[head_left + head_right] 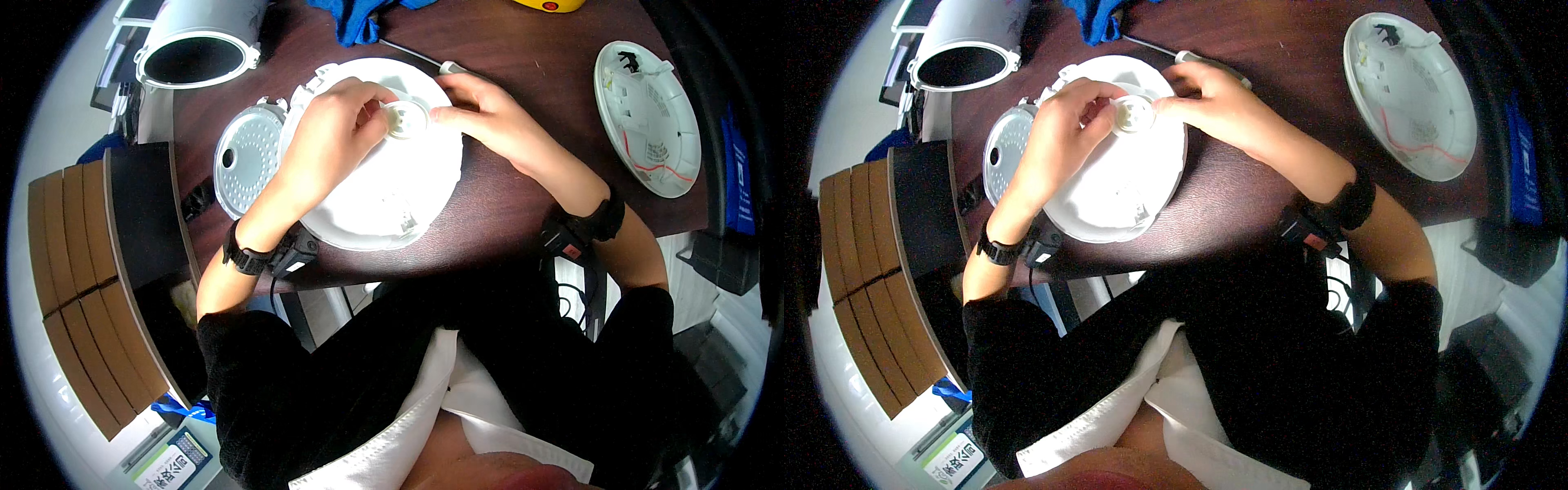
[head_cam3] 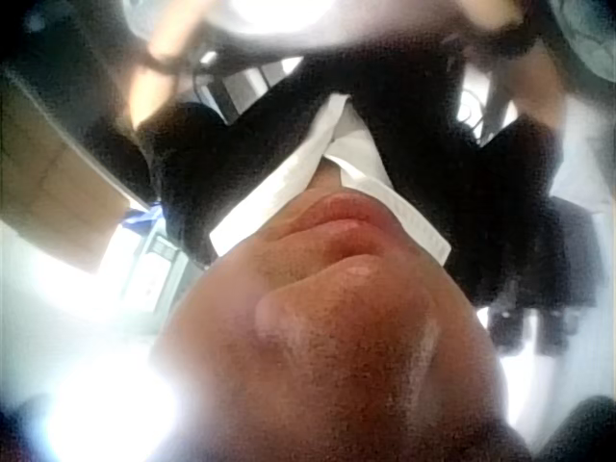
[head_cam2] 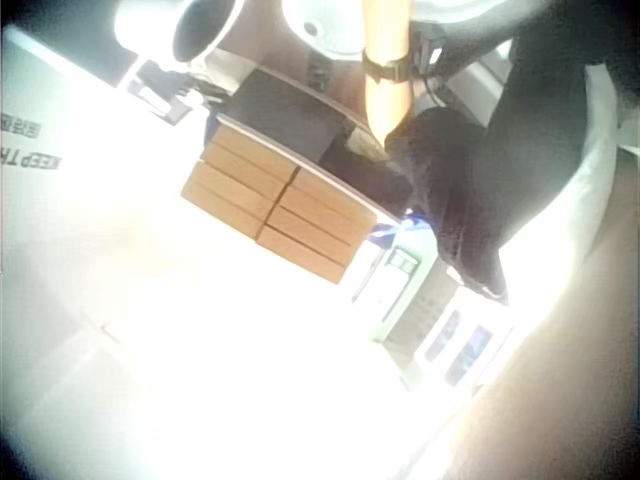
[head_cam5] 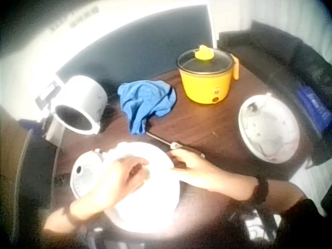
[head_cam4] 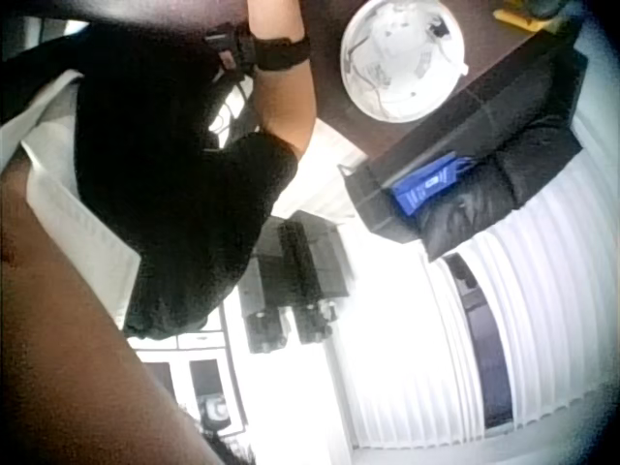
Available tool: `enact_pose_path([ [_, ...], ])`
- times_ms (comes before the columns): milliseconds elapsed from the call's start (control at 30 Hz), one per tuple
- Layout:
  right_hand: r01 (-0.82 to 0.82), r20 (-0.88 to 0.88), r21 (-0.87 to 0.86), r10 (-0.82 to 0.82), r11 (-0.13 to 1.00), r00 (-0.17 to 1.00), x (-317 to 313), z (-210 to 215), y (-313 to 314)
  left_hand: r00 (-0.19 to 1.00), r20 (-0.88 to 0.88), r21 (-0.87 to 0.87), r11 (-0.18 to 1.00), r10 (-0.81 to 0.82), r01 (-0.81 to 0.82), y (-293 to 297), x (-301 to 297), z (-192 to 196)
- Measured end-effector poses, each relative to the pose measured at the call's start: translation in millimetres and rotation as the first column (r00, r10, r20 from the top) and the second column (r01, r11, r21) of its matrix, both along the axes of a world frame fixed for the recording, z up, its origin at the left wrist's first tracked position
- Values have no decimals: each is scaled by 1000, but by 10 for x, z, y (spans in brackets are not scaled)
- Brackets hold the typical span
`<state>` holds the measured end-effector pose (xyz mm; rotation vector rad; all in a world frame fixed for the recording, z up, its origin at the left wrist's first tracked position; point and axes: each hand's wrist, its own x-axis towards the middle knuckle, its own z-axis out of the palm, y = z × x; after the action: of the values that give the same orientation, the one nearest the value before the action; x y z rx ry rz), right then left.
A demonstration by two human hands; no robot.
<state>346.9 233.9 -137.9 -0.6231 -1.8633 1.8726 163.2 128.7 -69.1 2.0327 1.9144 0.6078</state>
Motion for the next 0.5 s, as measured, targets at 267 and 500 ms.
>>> enact_pose_path([
  [267,25,116,810,-201,586,973,-14,474,-69,995,89,10,998,53,-54,-15,17,-13],
  [500,-276,379,804,-97,527,920,-182,484,-27,989,130,-38,997,67,-62,-56,102,-22],
])
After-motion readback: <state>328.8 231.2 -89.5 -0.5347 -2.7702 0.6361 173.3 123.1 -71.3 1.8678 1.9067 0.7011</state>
